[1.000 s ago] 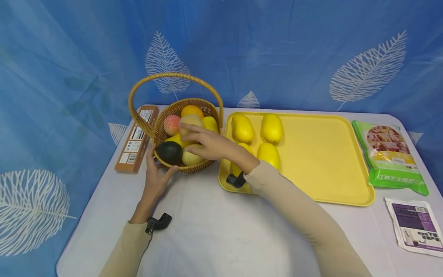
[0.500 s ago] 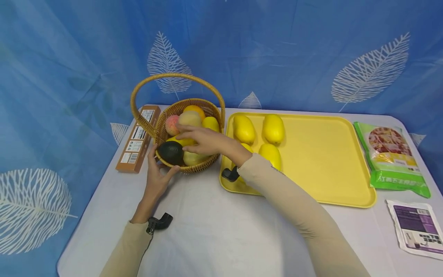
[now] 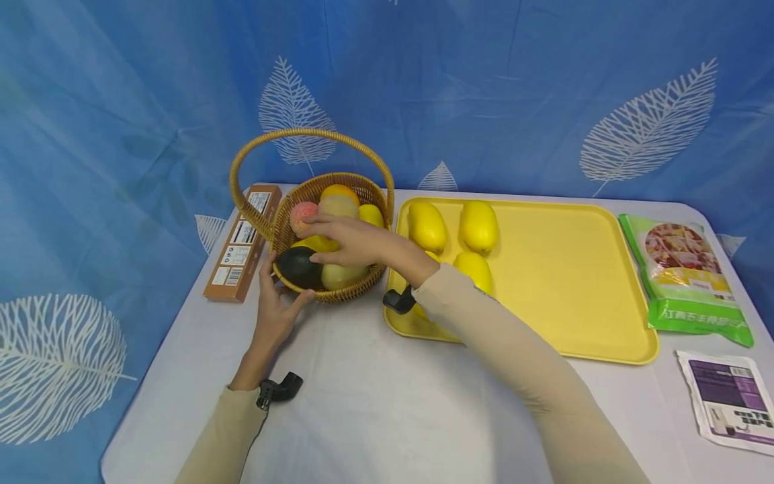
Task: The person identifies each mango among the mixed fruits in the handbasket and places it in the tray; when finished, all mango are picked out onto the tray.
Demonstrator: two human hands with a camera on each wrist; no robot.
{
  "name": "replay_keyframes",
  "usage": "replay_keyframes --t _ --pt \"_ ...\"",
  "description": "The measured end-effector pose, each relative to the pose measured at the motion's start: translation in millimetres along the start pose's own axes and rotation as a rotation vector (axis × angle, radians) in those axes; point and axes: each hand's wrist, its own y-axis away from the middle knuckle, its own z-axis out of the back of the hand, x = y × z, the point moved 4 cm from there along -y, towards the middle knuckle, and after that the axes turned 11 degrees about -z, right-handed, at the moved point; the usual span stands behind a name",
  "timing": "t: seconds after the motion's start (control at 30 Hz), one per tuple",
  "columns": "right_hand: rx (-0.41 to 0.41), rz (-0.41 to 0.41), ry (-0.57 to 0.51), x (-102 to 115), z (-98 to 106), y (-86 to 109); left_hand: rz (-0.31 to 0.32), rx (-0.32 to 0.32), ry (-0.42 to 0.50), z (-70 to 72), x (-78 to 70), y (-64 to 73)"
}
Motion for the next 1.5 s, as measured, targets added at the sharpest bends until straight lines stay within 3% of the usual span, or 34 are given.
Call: replay_keyframes --t 0.17,0.47,0.73,1.03,1.3,1.5 --pt "0.064 -0.004 -0.062 -1 -7 -8.6 0.005 0.0 0.003 0.5 1.9 0.0" --pt "0.158 -0.05 -0.048 -6 -23 -18.7 -0.018 0.002 0.028 1.0 0.9 -2.6" --pt "0.126 -0.003 -0.063 -7 -18 -12.4 -0.026 -0.001 0.027 1.7 0.7 -3.0" --pt "-0.005 -0.014 -0.066 -21 5 13.8 -0.022 0.009 0.006 2.3 0.7 -3.3" --pt "0.065 -0.105 0.024 -36 -3 16.7 -0.004 0.01 0.006 2.4 0.1 -1.6" --pt "0.059 -0.078 0.029 -34 -7 10.3 -0.019 0.0 0.03 -1.0 1.2 -1.3"
